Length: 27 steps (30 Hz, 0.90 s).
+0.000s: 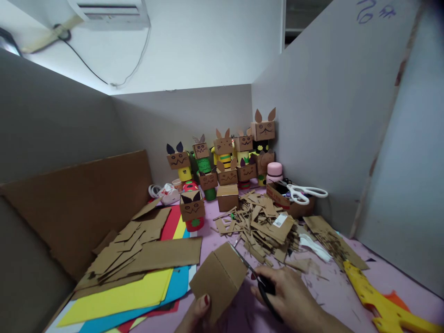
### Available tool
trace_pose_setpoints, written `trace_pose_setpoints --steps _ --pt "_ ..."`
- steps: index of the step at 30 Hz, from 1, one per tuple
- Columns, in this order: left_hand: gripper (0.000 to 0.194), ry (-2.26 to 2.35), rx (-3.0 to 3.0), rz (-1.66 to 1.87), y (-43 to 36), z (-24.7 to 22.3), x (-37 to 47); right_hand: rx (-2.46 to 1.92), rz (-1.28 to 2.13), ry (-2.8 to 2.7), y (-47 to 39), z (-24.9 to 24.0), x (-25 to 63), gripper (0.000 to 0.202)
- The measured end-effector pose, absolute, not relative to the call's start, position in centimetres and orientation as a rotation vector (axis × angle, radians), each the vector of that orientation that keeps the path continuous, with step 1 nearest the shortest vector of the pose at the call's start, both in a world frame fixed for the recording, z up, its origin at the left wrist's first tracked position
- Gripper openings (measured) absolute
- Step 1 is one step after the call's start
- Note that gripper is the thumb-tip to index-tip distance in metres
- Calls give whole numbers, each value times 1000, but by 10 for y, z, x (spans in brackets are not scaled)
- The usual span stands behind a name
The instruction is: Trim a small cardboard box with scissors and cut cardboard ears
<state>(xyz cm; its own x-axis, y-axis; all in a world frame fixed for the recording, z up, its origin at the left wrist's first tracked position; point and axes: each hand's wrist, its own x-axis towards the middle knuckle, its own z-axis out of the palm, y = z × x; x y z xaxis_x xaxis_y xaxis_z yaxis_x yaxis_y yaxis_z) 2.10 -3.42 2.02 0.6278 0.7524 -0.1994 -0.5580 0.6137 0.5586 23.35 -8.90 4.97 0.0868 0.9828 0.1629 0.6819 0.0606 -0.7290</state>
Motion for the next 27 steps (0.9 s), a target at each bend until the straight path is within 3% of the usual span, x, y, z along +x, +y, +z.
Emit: trace_pose_setpoints --steps 3,10,13,17,25,27 --pt "44 414 449 798 -32 18 21 -1654 620 -1558 -83 46 239 18" --pt "85 428 345 834 -28 27 25 -1657 652 -1484 -79 39 239 25" --pt "80 447 337 755 -28 32 24 -1572 742 -1447 -81 36 236 23" --pt "68 411 369 618 -27 34 22 -1427 832 -1343 -77 29 236 38" --pt "89 372 520 361 -32 28 26 -928 1194 -1137 -80 23 231 86" --pt "88 376 554 320 -33 24 26 -845 1290 -1114 -85 29 227 88"
